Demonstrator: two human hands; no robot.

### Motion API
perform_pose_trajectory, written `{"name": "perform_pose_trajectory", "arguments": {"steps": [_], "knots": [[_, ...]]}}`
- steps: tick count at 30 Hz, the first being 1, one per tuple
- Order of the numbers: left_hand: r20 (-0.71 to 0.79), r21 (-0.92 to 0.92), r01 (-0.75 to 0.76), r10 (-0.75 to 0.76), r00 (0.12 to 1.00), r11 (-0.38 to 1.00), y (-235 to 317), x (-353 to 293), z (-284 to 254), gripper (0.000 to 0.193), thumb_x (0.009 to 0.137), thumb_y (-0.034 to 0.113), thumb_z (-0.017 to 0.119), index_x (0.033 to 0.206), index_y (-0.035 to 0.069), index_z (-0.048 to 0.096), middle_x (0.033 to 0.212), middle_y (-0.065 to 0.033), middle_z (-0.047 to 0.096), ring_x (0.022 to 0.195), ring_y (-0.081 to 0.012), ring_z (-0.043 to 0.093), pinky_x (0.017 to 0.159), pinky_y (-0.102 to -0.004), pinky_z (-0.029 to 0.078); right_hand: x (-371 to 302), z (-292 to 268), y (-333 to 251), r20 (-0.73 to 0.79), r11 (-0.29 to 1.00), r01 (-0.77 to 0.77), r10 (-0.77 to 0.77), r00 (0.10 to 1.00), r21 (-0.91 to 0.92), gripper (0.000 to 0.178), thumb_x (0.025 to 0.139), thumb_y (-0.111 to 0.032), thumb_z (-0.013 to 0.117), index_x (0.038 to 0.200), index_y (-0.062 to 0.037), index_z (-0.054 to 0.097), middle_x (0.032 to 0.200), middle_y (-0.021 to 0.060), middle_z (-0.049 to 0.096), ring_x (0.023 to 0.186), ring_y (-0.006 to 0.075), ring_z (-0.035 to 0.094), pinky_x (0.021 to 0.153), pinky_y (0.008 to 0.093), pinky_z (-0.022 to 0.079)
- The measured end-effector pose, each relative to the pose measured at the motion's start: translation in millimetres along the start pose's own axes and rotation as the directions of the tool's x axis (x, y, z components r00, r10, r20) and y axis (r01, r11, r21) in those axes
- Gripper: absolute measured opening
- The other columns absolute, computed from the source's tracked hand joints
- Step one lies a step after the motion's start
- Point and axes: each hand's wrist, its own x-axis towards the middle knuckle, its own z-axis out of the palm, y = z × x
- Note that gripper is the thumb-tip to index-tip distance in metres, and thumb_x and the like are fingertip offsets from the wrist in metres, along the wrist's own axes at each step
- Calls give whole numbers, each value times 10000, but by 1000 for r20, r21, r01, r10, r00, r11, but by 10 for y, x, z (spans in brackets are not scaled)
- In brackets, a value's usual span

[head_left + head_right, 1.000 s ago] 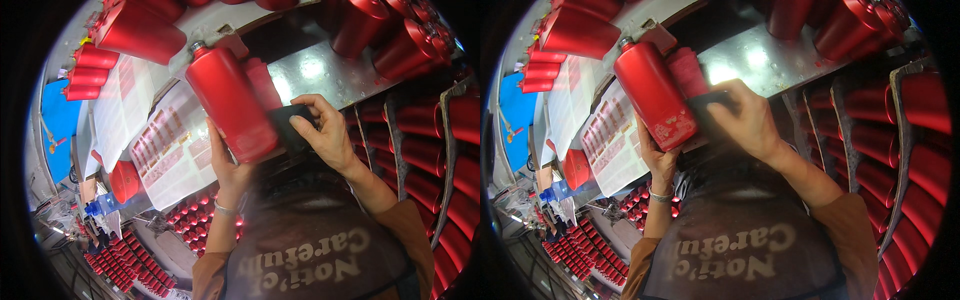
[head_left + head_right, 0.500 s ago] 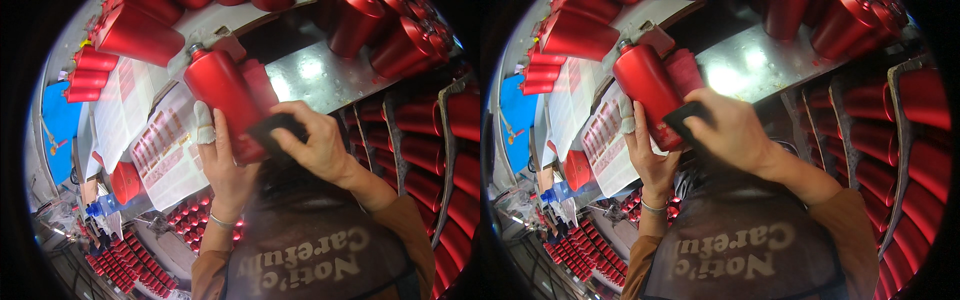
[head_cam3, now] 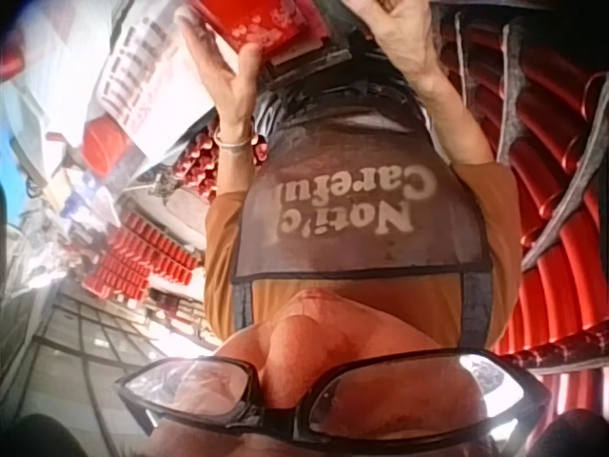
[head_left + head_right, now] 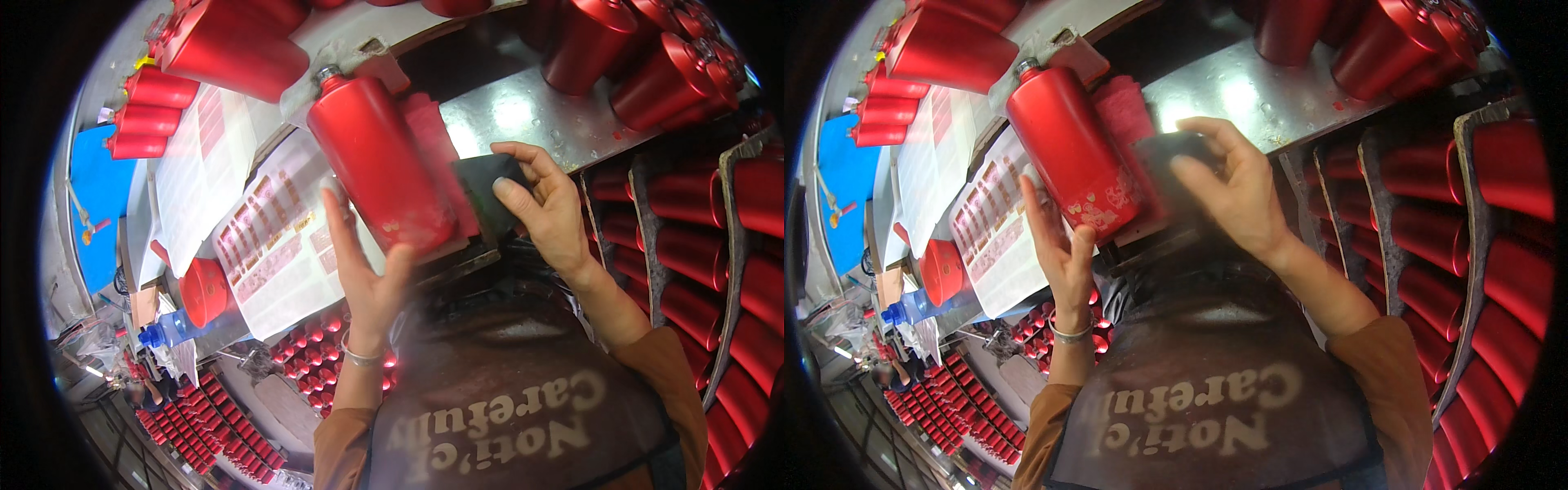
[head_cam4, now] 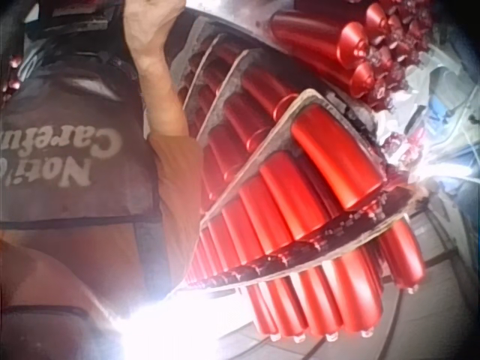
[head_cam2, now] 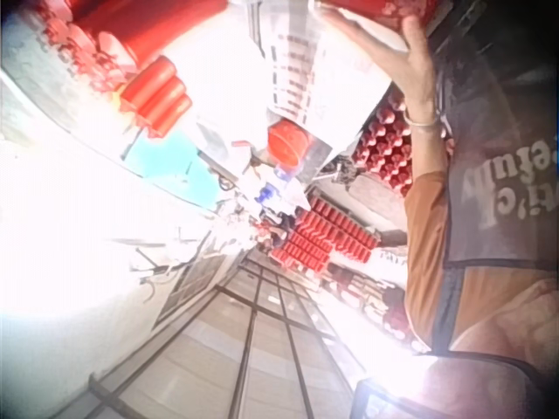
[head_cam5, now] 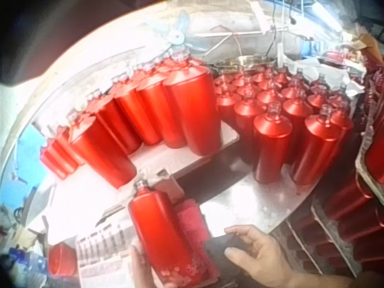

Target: The person applies adhesive labels to red cylindrical containers, smoothing each label with a black tool and their fingers. They handle the containers one at a time, rotate them to align the label, and place finished units back into a tray.

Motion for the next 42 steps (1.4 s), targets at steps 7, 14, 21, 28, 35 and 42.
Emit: {"name": "perform_pose_trajectory", "arguments": {"steps": [7, 14, 21, 28, 35, 42], "knots": [[215, 623, -312, 226, 950, 718, 260, -41, 24, 1125, 652, 147, 853, 1587, 37, 236, 1599, -330, 211, 1440, -454, 320, 1130, -508, 298, -63, 336, -208, 229, 796, 482, -425, 876, -366, 399, 870, -27, 692, 1255, 15, 593, 1061, 97, 697, 894, 163, 688, 796, 283, 539], [150, 624, -317, 288, 946, 714, 177, 47, 17, 1016, 679, 119, 855, 1547, 5, 339, 1580, -285, 312, 1408, -456, 385, 1137, -496, 332, 52, 178, 5, 190, 911, 177, -112, 975, -371, 350, 917, -68, 685, 1246, 3, 591, 934, 66, 697, 829, 90, 660, 735, 239, 531], [51, 382, -204, 200, 979, 901, 12, -17, -16, 1082, 705, 143, 898, 1558, -57, 262, 1559, -225, 378, 1426, -340, 410, 1160, -402, 332, 96, 29, 11, -35, 983, -40, 34, 999, -177, 299, 945, -55, 635, 1231, 28, 599, 1000, 65, 694, 875, 65, 637, 763, 231, 522], [131, 680, -260, 236, 963, 685, 188, 14, 88, 1007, 707, 95, 849, 1552, -9, 311, 1579, -314, 295, 1439, -459, 352, 1165, -464, 319, -8, 367, -185, 291, 722, 500, -407, 866, -478, 334, 843, -134, 712, 1147, -20, 635, 982, 217, 695, 887, 407, 683, 755, 411, 563], [87, 378, -215, 197, 977, 901, 97, 57, -26, 1007, 716, 117, 865, 1544, -34, 311, 1520, -308, 379, 1398, -435, 420, 1133, -447, 373, 63, 47, -65, -9, 908, -20, 19, 1000, -419, 297, 926, -60, 655, 1210, 21, 626, 913, 46, 708, 828, 59, 629, 739, 234, 521], [144, 663, -319, 303, 942, 677, 181, -22, 74, 1040, 642, 115, 888, 1528, -16, 359, 1564, -328, 307, 1410, -472, 377, 1128, -493, 358, -41, 296, -62, 310, 697, 499, -392, 866, -515, 313, 903, -58, 681, 1201, 25, 629, 987, 98, 717, 894, 85, 660, 750, 260, 540]]}}
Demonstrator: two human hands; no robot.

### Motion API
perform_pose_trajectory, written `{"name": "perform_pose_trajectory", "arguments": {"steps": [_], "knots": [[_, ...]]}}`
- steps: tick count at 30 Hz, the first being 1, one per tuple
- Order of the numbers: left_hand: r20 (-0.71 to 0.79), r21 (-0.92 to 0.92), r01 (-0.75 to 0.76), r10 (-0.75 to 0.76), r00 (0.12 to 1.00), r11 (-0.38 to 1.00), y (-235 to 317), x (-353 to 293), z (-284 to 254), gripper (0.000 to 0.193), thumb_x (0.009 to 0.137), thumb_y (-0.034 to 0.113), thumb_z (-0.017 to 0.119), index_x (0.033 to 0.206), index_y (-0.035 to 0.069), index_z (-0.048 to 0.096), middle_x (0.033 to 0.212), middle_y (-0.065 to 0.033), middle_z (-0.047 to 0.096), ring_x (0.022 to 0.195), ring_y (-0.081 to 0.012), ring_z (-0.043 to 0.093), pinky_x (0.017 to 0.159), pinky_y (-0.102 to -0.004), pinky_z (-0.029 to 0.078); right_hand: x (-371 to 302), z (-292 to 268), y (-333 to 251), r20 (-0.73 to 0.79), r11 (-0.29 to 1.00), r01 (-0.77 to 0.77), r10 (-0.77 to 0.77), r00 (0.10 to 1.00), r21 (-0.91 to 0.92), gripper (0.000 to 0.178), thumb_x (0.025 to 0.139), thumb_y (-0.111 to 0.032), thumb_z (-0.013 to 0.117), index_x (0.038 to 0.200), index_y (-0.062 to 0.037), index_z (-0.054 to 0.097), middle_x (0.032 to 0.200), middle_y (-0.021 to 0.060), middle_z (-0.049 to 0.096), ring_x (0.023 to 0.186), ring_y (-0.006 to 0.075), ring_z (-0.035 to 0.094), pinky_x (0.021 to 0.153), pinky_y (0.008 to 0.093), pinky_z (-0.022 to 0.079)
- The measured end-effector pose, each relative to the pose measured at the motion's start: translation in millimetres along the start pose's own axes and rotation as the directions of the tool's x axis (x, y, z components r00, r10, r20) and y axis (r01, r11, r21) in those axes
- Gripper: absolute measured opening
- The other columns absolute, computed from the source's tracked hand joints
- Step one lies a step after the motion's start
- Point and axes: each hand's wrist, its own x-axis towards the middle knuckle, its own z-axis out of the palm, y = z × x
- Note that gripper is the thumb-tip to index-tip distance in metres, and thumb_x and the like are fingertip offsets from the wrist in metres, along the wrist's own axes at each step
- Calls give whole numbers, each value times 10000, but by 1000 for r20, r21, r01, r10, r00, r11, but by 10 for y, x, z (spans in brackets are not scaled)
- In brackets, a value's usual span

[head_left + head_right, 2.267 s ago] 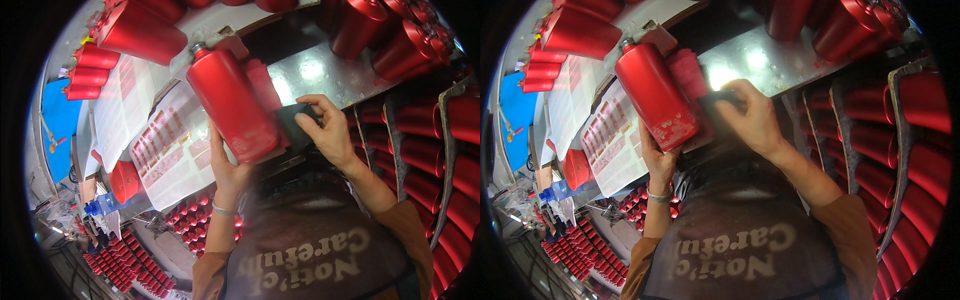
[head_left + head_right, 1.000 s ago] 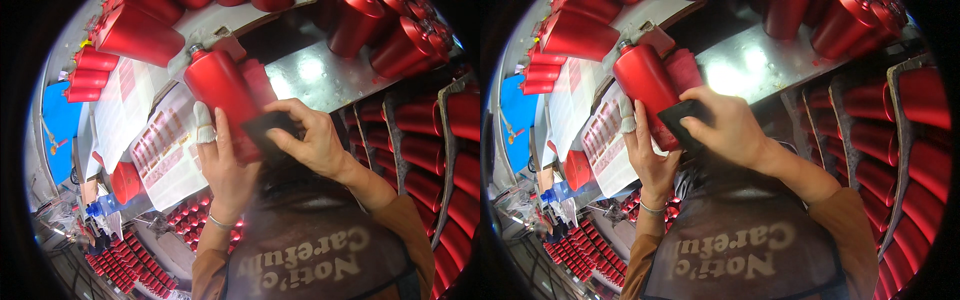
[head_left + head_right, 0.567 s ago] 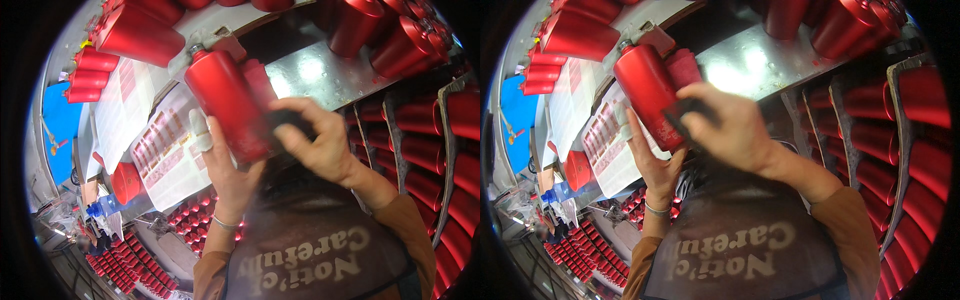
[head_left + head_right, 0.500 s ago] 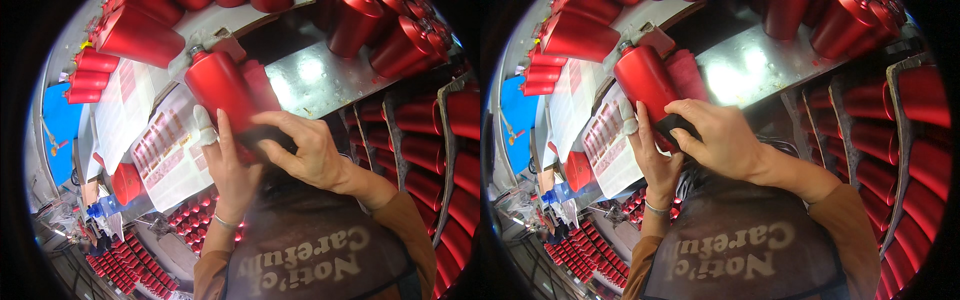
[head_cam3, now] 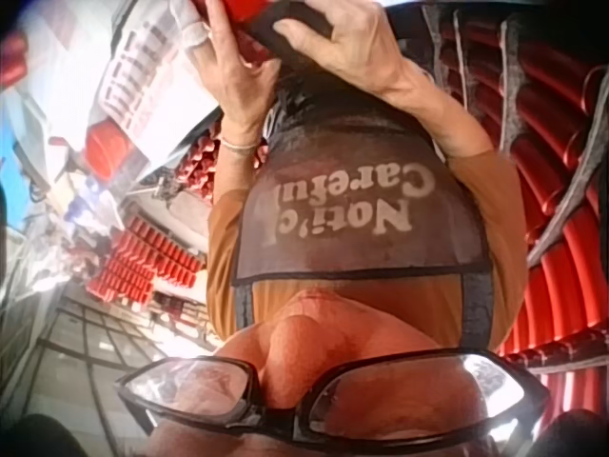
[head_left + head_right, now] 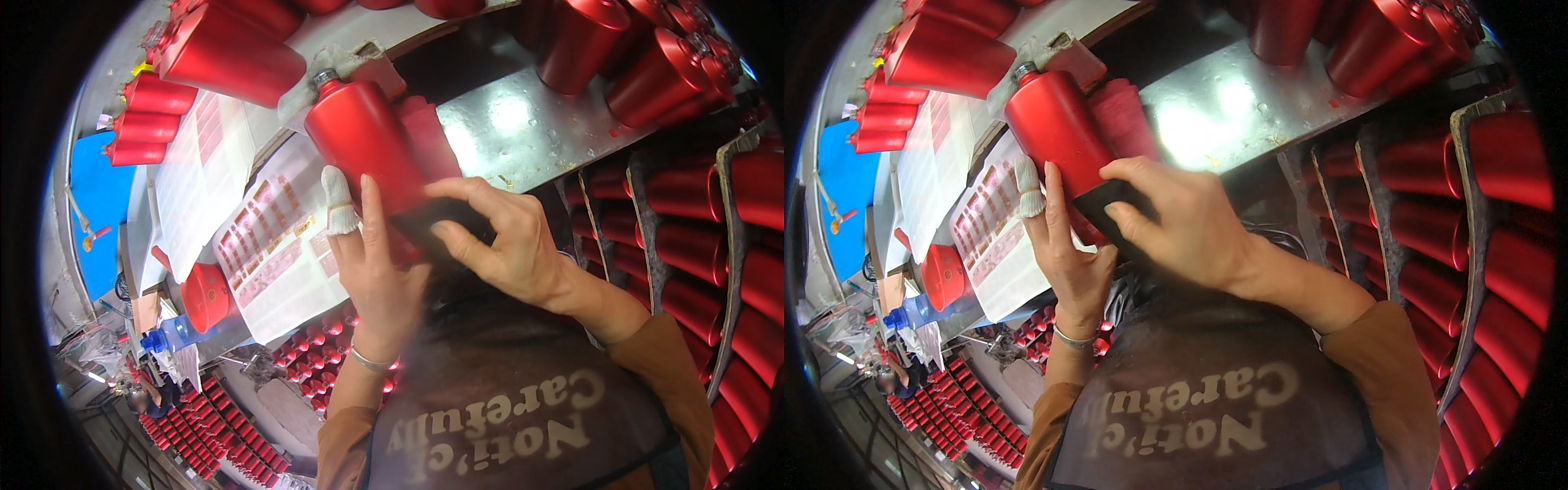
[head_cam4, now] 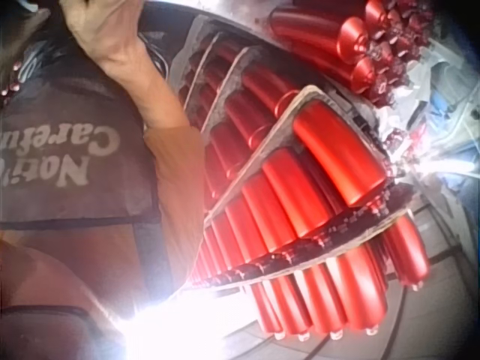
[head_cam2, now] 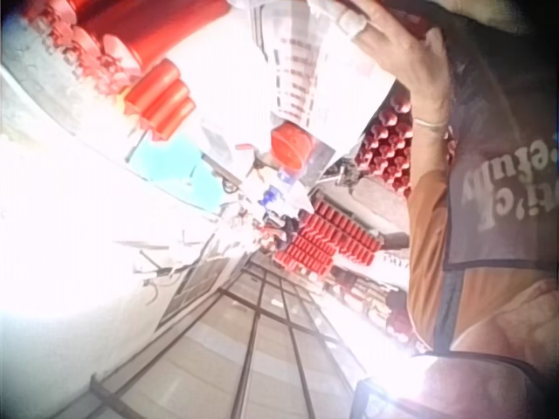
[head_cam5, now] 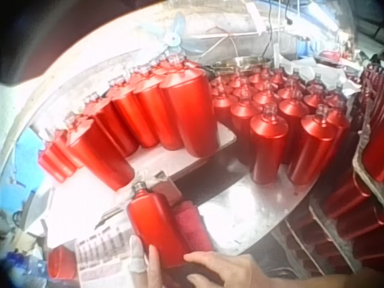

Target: The person applies adhesive labels to red cylindrical containers, smoothing each label with a black tool and their fingers. They handle the containers one at a time, rotate them to align the label, and place finished units back into a tray.

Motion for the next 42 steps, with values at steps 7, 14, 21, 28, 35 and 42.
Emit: {"name": "perform_pose_trajectory", "arguments": {"steps": [7, 14, 21, 28, 35, 42], "knots": [[5, -371, 187, -200, 980, 909, -124, -20, 23, 974, 706, 148, 887, 1499, -76, 369, 1508, -304, 404, 1414, -425, 405, 1142, -453, 352, 16, -213, 127, -87, 804, -497, 549, 831, 325, 243, 916, -102, 664, 1136, 2, 654, 886, 90, 727, 807, 98, 651, 721, 293, 542], [-24, -55, 82, -84, 996, 995, 12, -2, 63, 949, 707, 69, 840, 1522, -33, 363, 1529, -306, 379, 1423, -453, 385, 1139, -458, 363, 73, -77, -89, 52, 999, -24, 22, 998, 31, 315, 873, -102, 708, 1163, 12, 654, 999, 193, 711, 859, 281, 732, 754, 318, 559], [-22, -343, 187, -207, 978, 921, -60, -42, 74, 1012, 677, 75, 864, 1538, -35, 343, 1514, -222, 445, 1389, -324, 458, 1148, -395, 365, 37, -206, -16, -119, 915, -304, 344, 931, 265, 281, 906, -62, 668, 1176, 15, 649, 862, 44, 714, 776, 57, 634, 695, 220, 507], [13, -223, 156, -157, 988, 962, -89, -66, 66, 1054, 709, 0, 830, 1581, -6, 239, 1568, -193, 378, 1407, -290, 437, 1146, -392, 384, 182, -184, 75, -32, 931, -334, 342, 939, 146, 349, 890, -130, 672, 1210, 5, 639, 989, 162, 717, 847, 243, 708, 748, 335, 555], [77, -504, 250, -245, 966, 827, -191, -168, 163, 1055, 751, -19, 821, 1591, -4, 184, 1592, -157, 335, 1413, -252, 420, 1159, -379, 379, 24, -137, 13, -22, 834, -283, 333, 943, 473, 425, 922, -118, 673, 1323, -8, 584, 1039, 87, 702, 931, 124, 630, 842, 281, 530], [-11, -513, 209, -250, 968, 833, -210, -154, 197, 956, 778, 80, 824, 1548, -68, 276, 1456, -246, 496, 1305, -295, 547, 1084, -378, 430, -93, -93, 102, -21, 947, -282, 288, 957, 153, 361, 921, -53, 657, 1272, 18, 611, 1020, 86, 708, 898, 88, 653, 785, 251, 540]]}}
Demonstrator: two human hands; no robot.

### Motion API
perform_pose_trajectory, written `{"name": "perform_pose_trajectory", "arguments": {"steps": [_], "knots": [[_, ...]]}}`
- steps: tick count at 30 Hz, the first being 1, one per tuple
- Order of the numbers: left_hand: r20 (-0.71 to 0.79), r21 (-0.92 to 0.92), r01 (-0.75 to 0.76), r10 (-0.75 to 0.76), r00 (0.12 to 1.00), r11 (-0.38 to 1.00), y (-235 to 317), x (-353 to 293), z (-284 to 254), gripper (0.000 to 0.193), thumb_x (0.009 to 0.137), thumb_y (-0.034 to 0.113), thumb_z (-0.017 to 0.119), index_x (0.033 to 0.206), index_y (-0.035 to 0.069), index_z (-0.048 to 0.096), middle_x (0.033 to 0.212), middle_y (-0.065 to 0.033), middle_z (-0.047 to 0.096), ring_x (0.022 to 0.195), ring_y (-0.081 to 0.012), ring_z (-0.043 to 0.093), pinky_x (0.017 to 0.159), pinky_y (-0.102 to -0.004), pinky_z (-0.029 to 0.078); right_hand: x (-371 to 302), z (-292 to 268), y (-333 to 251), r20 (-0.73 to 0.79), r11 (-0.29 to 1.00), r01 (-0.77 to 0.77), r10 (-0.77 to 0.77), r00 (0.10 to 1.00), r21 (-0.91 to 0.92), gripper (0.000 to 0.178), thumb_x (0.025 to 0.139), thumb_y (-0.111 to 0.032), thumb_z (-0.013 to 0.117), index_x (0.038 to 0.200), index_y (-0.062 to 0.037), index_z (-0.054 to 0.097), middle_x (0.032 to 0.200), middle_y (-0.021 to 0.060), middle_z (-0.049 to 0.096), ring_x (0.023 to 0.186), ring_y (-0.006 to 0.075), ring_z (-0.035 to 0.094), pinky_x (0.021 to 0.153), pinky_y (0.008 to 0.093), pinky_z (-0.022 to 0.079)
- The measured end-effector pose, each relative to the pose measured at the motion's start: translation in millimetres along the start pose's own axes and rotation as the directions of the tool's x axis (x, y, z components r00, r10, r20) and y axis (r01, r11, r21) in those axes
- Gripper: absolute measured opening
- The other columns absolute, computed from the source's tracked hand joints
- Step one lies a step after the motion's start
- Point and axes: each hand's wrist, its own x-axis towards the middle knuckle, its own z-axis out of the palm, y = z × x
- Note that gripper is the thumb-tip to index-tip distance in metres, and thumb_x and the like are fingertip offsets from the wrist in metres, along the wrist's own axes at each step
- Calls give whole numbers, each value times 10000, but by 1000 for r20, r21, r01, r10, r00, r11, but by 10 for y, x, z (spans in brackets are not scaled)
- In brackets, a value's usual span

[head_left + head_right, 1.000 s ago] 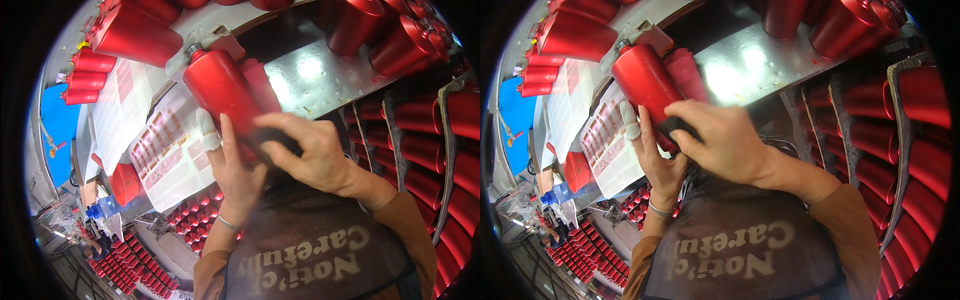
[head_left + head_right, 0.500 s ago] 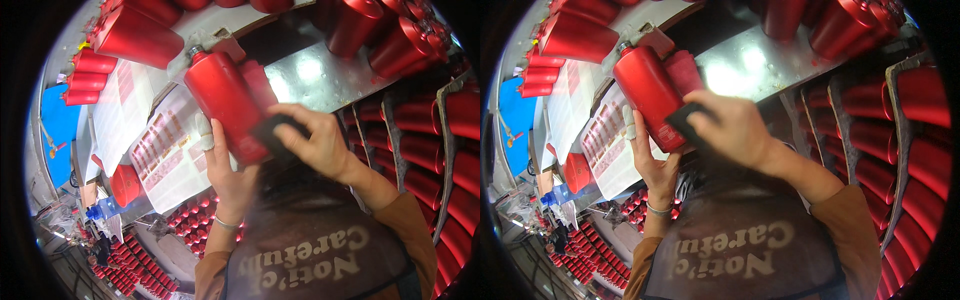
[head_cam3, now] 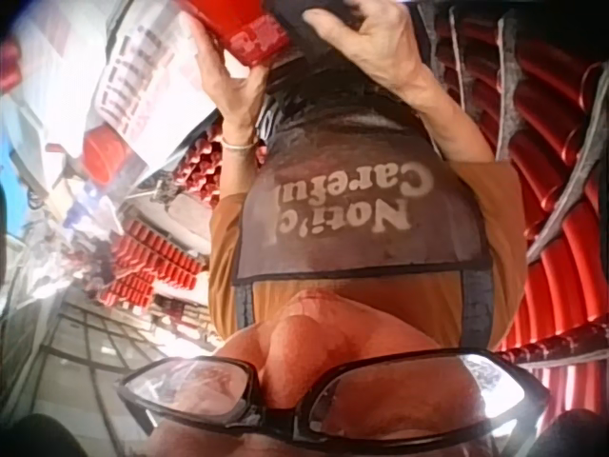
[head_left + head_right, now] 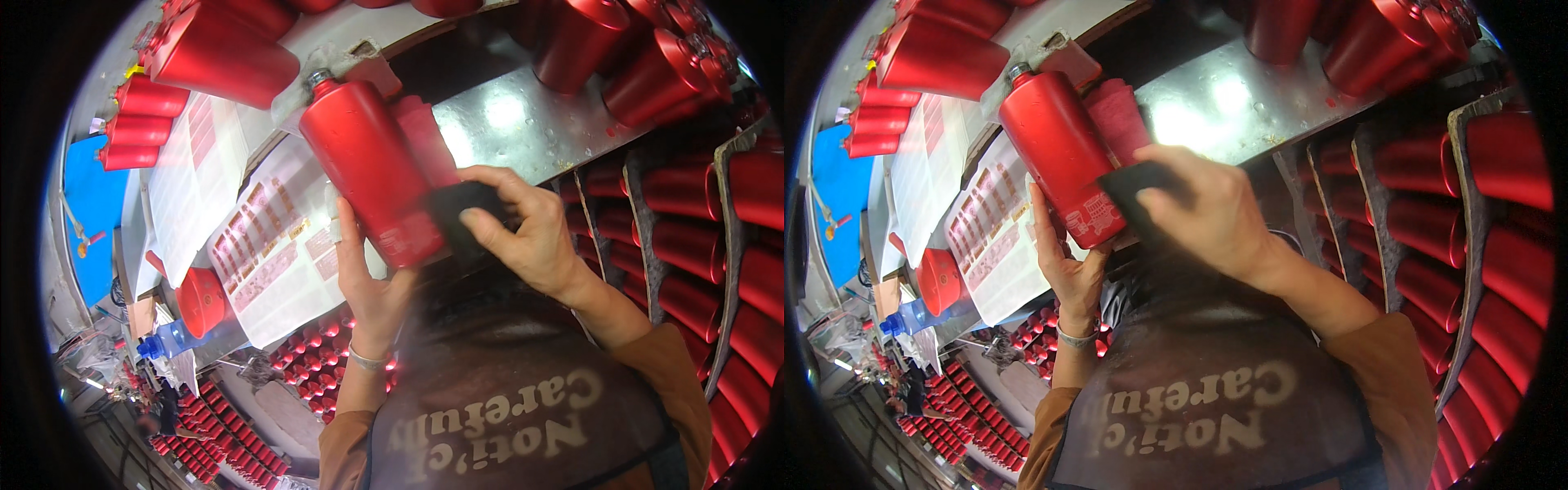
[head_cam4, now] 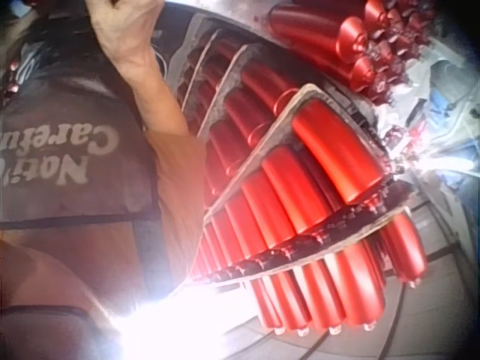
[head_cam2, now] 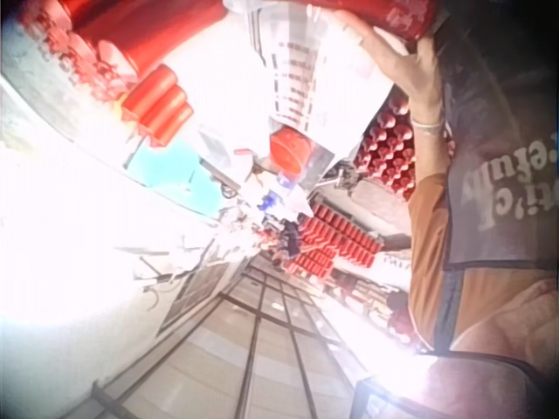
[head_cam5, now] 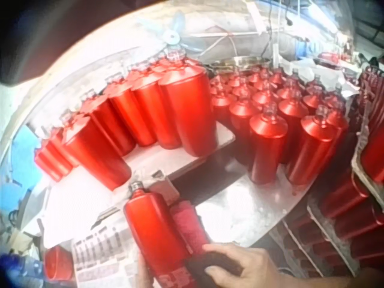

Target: The person applies adhesive labels to red cylindrical containers, smoothing each label with a black tool and their fingers. They handle the containers one at a time, rotate them to align the label, and place finished units back into a tray.

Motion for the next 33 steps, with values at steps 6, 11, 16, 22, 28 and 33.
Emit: {"name": "perform_pose_trajectory", "arguments": {"steps": [6, 11, 16, 22, 28, 33], "knots": [[28, -73, 39, -37, 999, 997, -118, -32, 5, 964, 813, 93, 805, 1562, -70, 222, 1490, -233, 473, 1310, -273, 537, 1088, -369, 420, 63, -156, 200, -11, 953, -169, 177, 984, 252, 407, 961, -63, 612, 1355, 9, 539, 1010, 44, 684, 892, 61, 603, 781, 220, 498], [45, -145, 73, -67, 997, 987, -180, -41, 27, 969, 850, 123, 782, 1580, -52, 170, 1492, -211, 477, 1315, -251, 523, 1086, -356, 413, 47, -84, 27, 48, 918, -164, 157, 986, 361, 410, 968, -68, 615, 1354, 3, 496, 1047, 57, 675, 934, 81, 612, 837, 241, 503], [74, -200, 102, -88, 993, 974, -211, -55, 8, 978, 854, 144, 783, 1583, -47, 160, 1516, -225, 445, 1336, -257, 507, 1101, -366, 400, 122, -14, -169, 71, 988, 155, -156, 985, 13, 349, 913, -88, 668, 1247, -16, 601, 1023, 80, 683, 916, 97, 622, 819, 256, 503], [23, 67, -68, 67, 998, 995, -89, -50, -24, 1083, 800, 275, 853, 1594, -4, 171, 1601, -187, 329, 1434, -283, 390, 1177, -399, 317, 186, -78, -156, -74, 989, -37, 48, 996, 141, 368, 893, -149, 660, 1230, -10, 615, 1030, 215, 703, 937, 322, 720, 828, 370, 553], [49, 296, -99, 89, 995, 950, 118, -5, -45, 990, 759, 131, 847, 1540, -71, 274, 1541, -285, 388, 1432, -393, 400, 1164, -428, 336, 333, -79, -139, -36, 954, 252, -260, 965, -161, 392, 893, -86, 691, 1273, -25, 612, 1058, 169, 705, 945, 303, 694, 820, 344, 527], [25, 117, -39, 37, 999, 992, 13, 31, -55, 957, 775, 111, 828, 1540, -73, 283, 1497, -274, 452, 1360, -343, 502, 1103, -397, 416, 287, -53, -167, 46, 750, 643, -644, 763, -157, 295, 753, -23, 715, 1040, -71, 671, 996, 103, 675, 896, 318, 663, 778, 406, 540]]}}
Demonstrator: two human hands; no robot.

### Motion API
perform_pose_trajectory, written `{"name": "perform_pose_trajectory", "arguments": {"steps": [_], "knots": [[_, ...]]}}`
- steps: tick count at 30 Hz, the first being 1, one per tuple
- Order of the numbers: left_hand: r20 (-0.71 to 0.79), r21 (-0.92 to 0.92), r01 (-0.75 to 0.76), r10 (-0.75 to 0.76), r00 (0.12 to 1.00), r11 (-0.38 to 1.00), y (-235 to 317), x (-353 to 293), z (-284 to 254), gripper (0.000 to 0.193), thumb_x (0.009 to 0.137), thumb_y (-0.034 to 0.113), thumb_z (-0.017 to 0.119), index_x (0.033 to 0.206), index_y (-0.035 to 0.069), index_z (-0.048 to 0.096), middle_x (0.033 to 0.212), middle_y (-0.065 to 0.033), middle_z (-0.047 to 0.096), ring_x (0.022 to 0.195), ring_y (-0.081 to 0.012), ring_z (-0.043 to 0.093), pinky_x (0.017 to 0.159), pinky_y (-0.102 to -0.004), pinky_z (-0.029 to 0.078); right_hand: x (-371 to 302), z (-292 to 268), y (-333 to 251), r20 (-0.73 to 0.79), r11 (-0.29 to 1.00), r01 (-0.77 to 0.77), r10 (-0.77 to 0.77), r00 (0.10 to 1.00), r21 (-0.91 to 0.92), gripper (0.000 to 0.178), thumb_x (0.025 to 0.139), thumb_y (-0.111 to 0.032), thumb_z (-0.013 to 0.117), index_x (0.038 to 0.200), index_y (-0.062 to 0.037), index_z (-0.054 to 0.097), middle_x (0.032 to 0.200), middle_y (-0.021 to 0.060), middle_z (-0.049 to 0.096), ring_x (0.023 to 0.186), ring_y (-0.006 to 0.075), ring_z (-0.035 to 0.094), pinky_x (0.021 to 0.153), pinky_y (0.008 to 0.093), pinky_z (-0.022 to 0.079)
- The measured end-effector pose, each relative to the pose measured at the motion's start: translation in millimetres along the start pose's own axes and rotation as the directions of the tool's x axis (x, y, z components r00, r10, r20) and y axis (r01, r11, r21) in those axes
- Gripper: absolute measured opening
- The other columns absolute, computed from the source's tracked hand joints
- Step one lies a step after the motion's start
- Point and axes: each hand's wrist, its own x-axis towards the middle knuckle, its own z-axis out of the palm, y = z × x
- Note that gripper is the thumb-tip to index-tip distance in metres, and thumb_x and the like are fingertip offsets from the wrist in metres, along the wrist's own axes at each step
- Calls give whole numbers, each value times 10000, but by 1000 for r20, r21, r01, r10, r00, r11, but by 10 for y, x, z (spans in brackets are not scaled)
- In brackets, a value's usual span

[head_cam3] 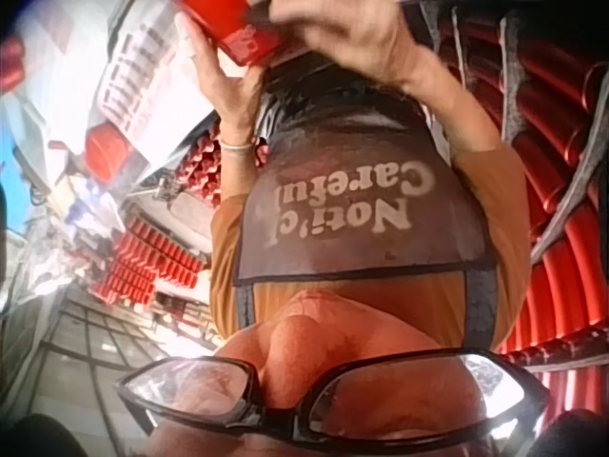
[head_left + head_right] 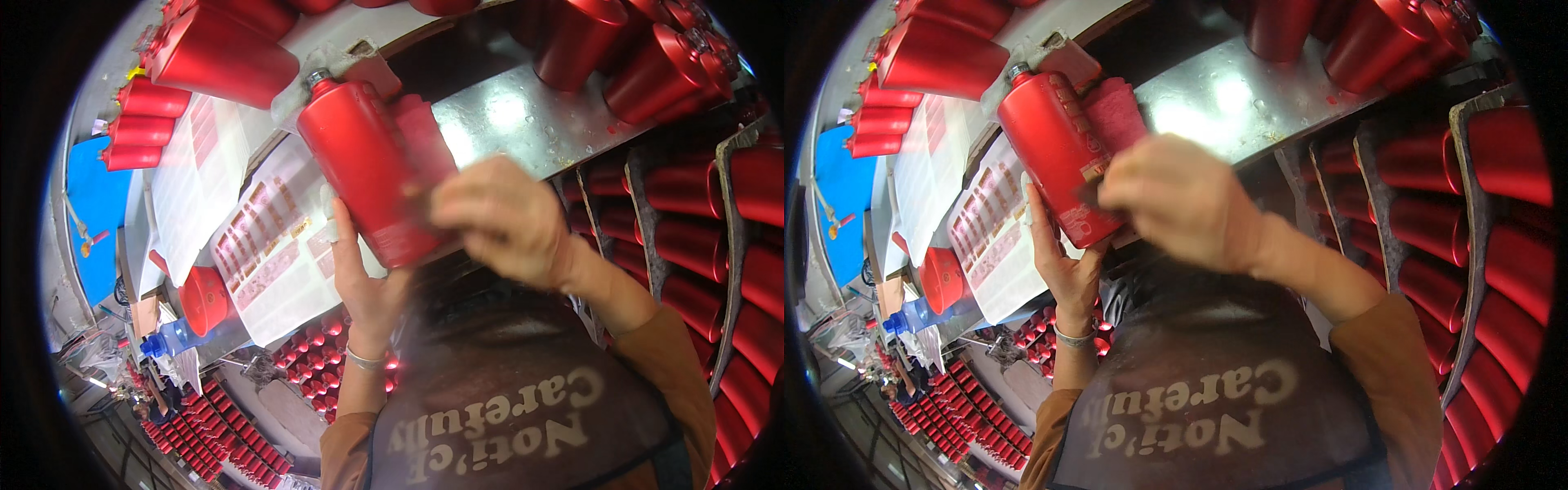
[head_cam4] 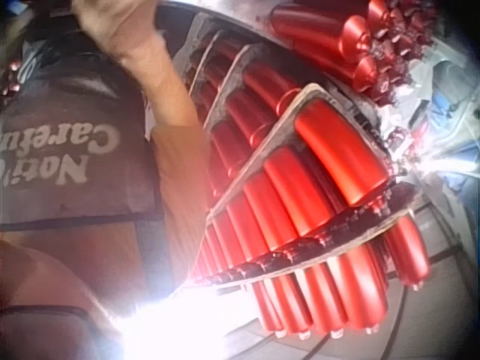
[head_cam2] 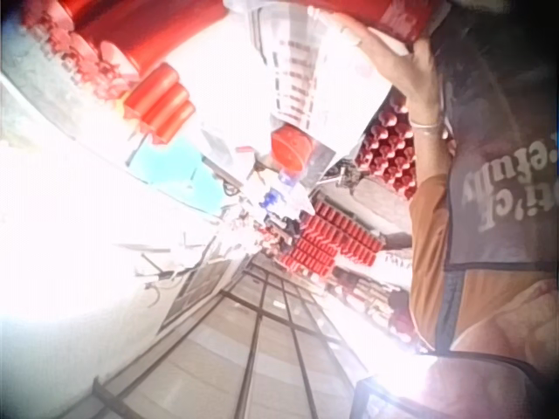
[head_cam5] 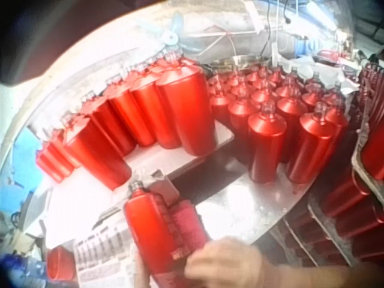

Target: The person applies adhesive labels to red cylindrical containers, smoothing each label with a black tool and their fingers. They handle the containers one at a time, rotate them to align the label, and place finished units back into a tray.

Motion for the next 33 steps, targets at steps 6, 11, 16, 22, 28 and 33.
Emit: {"name": "perform_pose_trajectory", "arguments": {"steps": [6, 11, 16, 22, 28, 33], "knots": [[-16, -59, 49, -50, 999, 997, -76, -39, 39, 974, 787, 107, 826, 1553, -75, 251, 1444, -251, 509, 1287, -291, 559, 1069, -369, 440, -77, -35, -105, -83, 996, -79, 82, 993, 38, 307, 718, 29, 709, 1011, -61, 702, 1009, 114, 698, 867, 289, 656, 748, 382, 540], [24, -175, 99, -96, 995, 980, -60, -46, 28, 1068, 794, 226, 857, 1591, -4, 185, 1499, -166, 439, 1309, -253, 516, 1079, -373, 439, -91, 23, -111, 31, 968, 140, -150, 988, 209, 258, 718, -36, 738, 971, -66, 701, 959, 93, 683, 845, 280, 658, 741, 381, 532], [57, -93, 18, -13, 998, 996, -167, -93, 13, 1081, 812, 198, 858, 1608, 26, 147, 1522, -155, 415, 1327, -250, 495, 1095, -380, 426, -116, 41, -46, -136, 989, -151, 147, 980, -14, 279, 709, -10, 715, 980, -62, 673, 918, 97, 662, 810, 298, 655, 742, 403, 538], [97, -20, -122, 124, 988, 992, -237, -23, -47, 1028, 781, -37, 794, 1597, -3, 169, 1494, -199, 481, 1315, -272, 524, 1116, -391, 401, -121, -14, -205, 248, 928, -173, 91, 964, 330, 250, 798, -82, 723, 1040, -29, 685, 903, 134, 686, 791, 297, 686, 714, 359, 558], [23, 153, -231, 230, 973, 961, -24, -4, -171, 889, 734, 8, 795, 1511, -51, 368, 1494, -267, 458, 1346, -414, 490, 1083, -444, 430, 129, -27, 80, 156, 934, -355, 346, 925, 36, 321, 882, -86, 679, 1185, 16, 647, 958, 136, 703, 815, 223, 685, 751, 320, 539], [-12, 142, -209, 213, 977, 968, 24, 33, -127, 990, 705, 25, 789, 1553, -42, 282, 1562, -239, 385, 1395, -347, 461, 1077, -423, 448, 282, 45, 85, 130, 975, -218, 213, 968, 32, 284, 844, -104, 688, 1113, -31, 632, 950, 164, 664, 854, 361, 663, 746, 405, 542]]}}
